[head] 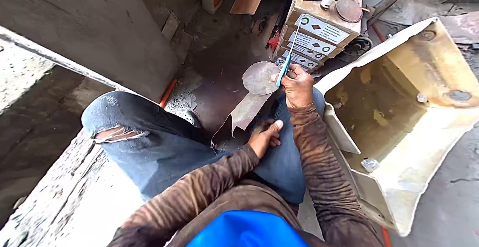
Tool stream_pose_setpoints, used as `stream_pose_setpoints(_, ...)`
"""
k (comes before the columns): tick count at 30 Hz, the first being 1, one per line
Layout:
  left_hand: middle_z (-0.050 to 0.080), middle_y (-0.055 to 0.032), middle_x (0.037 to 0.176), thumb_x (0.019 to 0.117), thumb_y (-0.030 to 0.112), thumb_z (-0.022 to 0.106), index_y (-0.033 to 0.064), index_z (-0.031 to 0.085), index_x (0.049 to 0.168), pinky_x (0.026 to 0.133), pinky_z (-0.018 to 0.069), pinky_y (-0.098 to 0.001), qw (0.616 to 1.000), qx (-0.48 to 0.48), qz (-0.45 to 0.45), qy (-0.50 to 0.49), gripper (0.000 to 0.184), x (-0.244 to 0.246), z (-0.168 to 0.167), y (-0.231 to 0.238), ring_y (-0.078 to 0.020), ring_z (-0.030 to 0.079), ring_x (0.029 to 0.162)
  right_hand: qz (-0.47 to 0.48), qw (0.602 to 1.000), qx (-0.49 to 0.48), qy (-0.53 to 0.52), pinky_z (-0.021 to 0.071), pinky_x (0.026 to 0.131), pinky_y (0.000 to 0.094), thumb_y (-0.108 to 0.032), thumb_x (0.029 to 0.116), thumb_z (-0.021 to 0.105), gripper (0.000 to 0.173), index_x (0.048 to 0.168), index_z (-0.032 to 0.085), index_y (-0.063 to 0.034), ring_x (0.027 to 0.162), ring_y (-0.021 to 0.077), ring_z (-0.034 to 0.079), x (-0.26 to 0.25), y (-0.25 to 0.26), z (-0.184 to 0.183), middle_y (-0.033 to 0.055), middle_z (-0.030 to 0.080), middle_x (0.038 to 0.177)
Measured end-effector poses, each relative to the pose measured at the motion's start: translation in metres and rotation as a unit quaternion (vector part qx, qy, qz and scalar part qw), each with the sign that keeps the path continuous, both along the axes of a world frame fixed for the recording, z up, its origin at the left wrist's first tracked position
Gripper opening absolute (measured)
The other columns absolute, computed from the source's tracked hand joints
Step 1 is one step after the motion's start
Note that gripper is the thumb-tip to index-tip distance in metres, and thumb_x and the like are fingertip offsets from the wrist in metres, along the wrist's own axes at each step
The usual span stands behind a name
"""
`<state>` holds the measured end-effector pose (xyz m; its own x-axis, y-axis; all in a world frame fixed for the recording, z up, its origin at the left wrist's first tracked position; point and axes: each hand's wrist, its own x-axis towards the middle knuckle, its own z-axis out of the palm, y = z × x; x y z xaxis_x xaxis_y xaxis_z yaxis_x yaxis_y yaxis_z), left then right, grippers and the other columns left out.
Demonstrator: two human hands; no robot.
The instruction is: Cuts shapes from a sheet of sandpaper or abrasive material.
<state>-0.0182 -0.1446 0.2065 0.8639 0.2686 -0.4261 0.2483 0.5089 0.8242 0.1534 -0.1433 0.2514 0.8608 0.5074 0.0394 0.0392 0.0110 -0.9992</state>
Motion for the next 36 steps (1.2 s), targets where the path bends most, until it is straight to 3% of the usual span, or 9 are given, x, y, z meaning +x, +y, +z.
stream_pose_setpoints(3, 0.064, -0.0062, 0.084, 0.1064, 0.037, 0.046, -0.0058, 0.046, 0.141, 0.062, 0.0546, -0.0292, 0.988, 0.019, 0.119, -0.096, 0.056, 0.031, -0.003, -0.003, -0.0126, 0.061, 0.065, -0.011, 1.0, 0.004, -0.002, 0.0609, 0.062, 0.0285, 0.007, 0.0748, 0.082, 0.049, 0.119, 0.061, 0.0035, 0.07, 0.0122, 0.069, -0.001, 0.002, 0.004, 0.0081, 0.072, 0.085)
stream_pose_setpoints(6, 0.058, 0.0062, 0.067, 0.1047, 0.059, 0.032, 0.0133, 0.062, 0.087, 0.059, 0.0477, -0.0238, 0.952, -0.018, 0.234, -0.195, 0.057, 0.068, 0.007, 0.002, -0.0042, 0.053, 0.059, -0.017, 1.0, 0.01, -0.011, 0.0613, 0.065, 0.0293, 0.006, 0.0747, 0.082, 0.05, 0.12, 0.061, 0.0049, 0.07, 0.0129, 0.07, -0.004, -0.003, 0.007, 0.009, 0.072, 0.084)
stream_pose_setpoints(9, 0.071, 0.0016, 0.091, 0.0962, 0.077, 0.037, 0.0169, 0.068, 0.116, 0.075, 0.0569, -0.0287, 0.912, -0.12, 0.322, -0.225, 0.07, 0.095, 0.011, 0.005, -0.0077, 0.066, 0.08, -0.033, 0.999, 0.003, -0.026, 0.0603, 0.063, 0.0292, 0.004, 0.0755, 0.082, 0.051, 0.122, 0.061, 0.0052, 0.069, 0.0134, 0.069, -0.01, -0.003, 0.007, 0.0103, 0.073, 0.084)
stream_pose_setpoints(12, 0.071, -0.0068, 0.12, 0.1055, 0.063, 0.034, 0.0133, 0.059, 0.136, 0.097, 0.0557, -0.0404, 0.904, -0.151, 0.353, -0.185, 0.063, 0.103, 0.02, 0.012, -0.0171, 0.067, 0.111, -0.062, 0.997, 0.017, -0.032, 0.062, 0.068, 0.0302, 0.005, 0.0746, 0.082, 0.053, 0.123, 0.061, 0.0057, 0.073, 0.0141, 0.072, -0.014, -0.004, 0.001, 0.0112, 0.074, 0.086)
stream_pose_setpoints(18, 0.071, -0.0087, 0.107, 0.1106, 0.035, 0.043, 0.0051, 0.068, 0.117, 0.094, 0.0554, -0.0384, 0.914, 0.008, 0.389, -0.115, 0.039, 0.096, 0.015, 0.044, -0.0156, 0.068, 0.101, -0.048, 0.997, 0.008, -0.067, 0.0582, 0.063, 0.0308, -0.006, 0.0821, 0.082, 0.051, 0.129, 0.06, -0.007, 0.068, 0.0128, 0.067, -0.023, 0.001, -0.011, 0.007, 0.073, 0.087)
stream_pose_setpoints(22, 0.07, -0.011, 0.118, 0.1071, 0.031, 0.054, 0.0022, 0.065, 0.125, 0.102, 0.0524, -0.0382, 0.901, 0.093, 0.41, -0.108, 0.036, 0.091, 0.034, 0.076, -0.0156, 0.066, 0.112, -0.019, 0.996, 0.056, -0.07, 0.0653, 0.071, 0.0393, -0.01, 0.0906, 0.076, 0.046, 0.132, 0.055, -0.0034, 0.081, 0.0203, 0.075, -0.012, -0.003, -0.001, 0.0093, 0.075, 0.1)
stream_pose_setpoints(27, 0.069, -0.0037, 0.093, 0.106, 0.023, 0.056, 0.0064, 0.066, 0.111, 0.068, 0.0582, -0.0292, 0.866, 0.02, 0.432, -0.252, 0.02, 0.107, 0.041, 0.113, -0.012, 0.065, 0.073, 0.033, 0.99, 0.032, -0.13, 0.0641, 0.062, 0.0396, -0.018, 0.1039, 0.057, 0.03, 0.126, 0.055, 0.002, 0.071, 0.0224, 0.072, -0.018, -0.032, 0.022, 0.01, 0.071, 0.088)
stream_pose_setpoints(32, 0.064, 0.002, 0.076, 0.1061, 0.028, 0.057, 0.0108, 0.068, 0.101, 0.056, 0.0503, -0.0217, 0.864, -0.013, 0.439, -0.247, 0.021, 0.116, 0.025, 0.116, -0.006, 0.055, 0.058, 0.191, 0.977, 0.037, -0.092, 0.0578, 0.054, 0.0312, -0.031, 0.1052, 0.05, 0.045, 0.124, 0.054, 0.0097, 0.063, 0.0136, 0.065, -0.082, -0.045, 0.019, 0.0032, 0.067, 0.078)
stream_pose_setpoints(36, 0.061, 0.0047, 0.074, 0.1048, 0.033, 0.059, 0.0146, 0.067, 0.098, 0.052, 0.0437, -0.0176, 0.881, -0.055, 0.417, -0.217, 0.021, 0.122, 0.019, 0.105, -0.0026, 0.049, 0.055, 0.205, 0.977, 0.057, 0.0, 0.0553, 0.049, 0.0275, -0.039, 0.1069, 0.047, 0.05, 0.122, 0.053, 0.0079, 0.06, 0.013, 0.065, -0.099, -0.045, 0.001, 0.0031, 0.066, 0.076)
